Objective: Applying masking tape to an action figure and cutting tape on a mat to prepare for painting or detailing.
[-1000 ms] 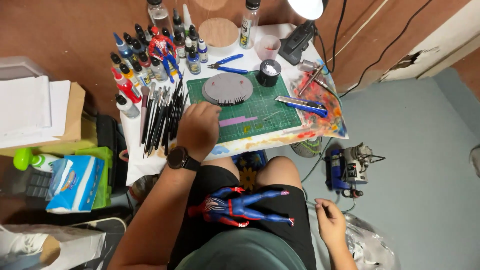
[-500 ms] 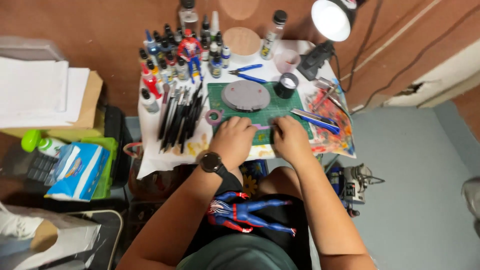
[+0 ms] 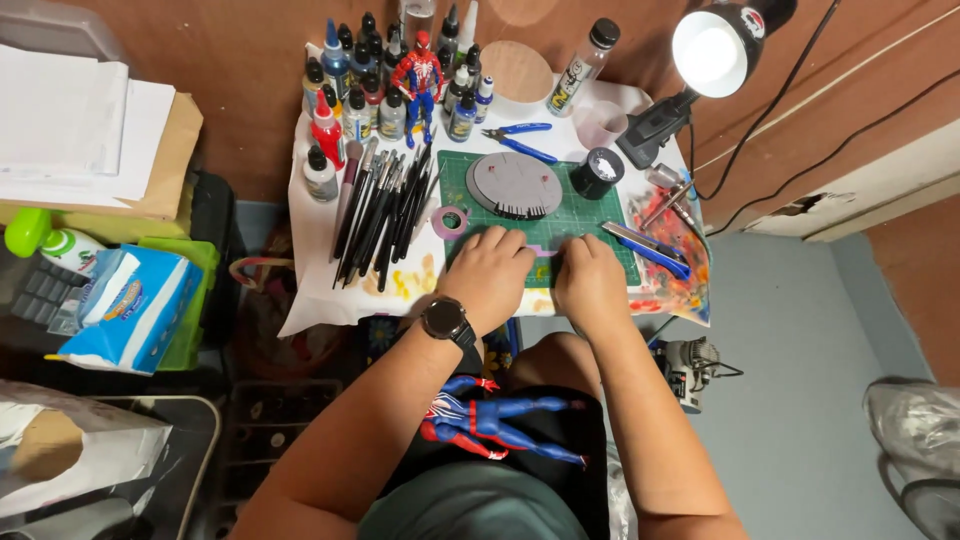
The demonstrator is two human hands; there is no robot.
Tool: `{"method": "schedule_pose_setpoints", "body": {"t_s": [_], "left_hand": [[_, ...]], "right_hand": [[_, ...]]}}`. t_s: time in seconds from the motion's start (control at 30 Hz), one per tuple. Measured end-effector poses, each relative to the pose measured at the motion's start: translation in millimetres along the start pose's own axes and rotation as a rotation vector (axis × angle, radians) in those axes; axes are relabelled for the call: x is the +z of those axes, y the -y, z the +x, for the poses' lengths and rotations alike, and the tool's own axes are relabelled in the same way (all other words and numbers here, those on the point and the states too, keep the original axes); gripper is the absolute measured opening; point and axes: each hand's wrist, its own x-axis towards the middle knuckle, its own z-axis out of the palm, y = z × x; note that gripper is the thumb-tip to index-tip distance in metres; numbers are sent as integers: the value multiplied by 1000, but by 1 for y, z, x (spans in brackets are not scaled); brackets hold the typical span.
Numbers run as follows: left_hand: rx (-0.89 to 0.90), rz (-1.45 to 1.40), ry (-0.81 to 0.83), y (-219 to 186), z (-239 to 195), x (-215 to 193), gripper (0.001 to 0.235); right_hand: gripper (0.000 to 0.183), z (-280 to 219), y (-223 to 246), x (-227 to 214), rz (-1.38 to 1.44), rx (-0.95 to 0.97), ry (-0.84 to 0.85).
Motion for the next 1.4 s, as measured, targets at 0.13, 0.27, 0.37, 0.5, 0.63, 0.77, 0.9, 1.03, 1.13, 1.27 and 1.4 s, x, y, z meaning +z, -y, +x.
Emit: {"method": "schedule_pose_setpoints", "body": {"t_s": [0.13,0.27,0.37,0.5,0.63,0.77,0.9,1.03,1.13,1.27,1.4], "left_hand": [[12,7,-10,1,0,0,11],[22,6,-23,0,1,-3,12],[32,0,-22,0,2,-6,11],[30,-2,-26,0,2,-5,11],[28,0,-31,-1,2,-6,11],[21,-13,-5,0,2,-7,11],[16,-18,3,0,1,-5,11],[4,-24,8,-1,0,-2,12],[15,-17,7,1,1,-5,11],[28,-27,0,1,1,-7,13],[32,-26,3,2,2,-5,12]], "right_hand": [[7,-1,-3,-1,91,12,-2],[6,6,-1,-15,173,102,34],[7,10,3,-22,217,123,94],[6,6,1,-20,268,141,135],[9,13,-9,-19,285,243,190],[12,26,-12,-18,162,246,398],[15,32,-19,-12,-66,2,525],[19,46,-12,-19,-166,-172,598],[21,55,-14,-24,-125,-228,597],[26,67,-10,-59,258,51,706],[17,52,-26,-51,344,154,572]]}}
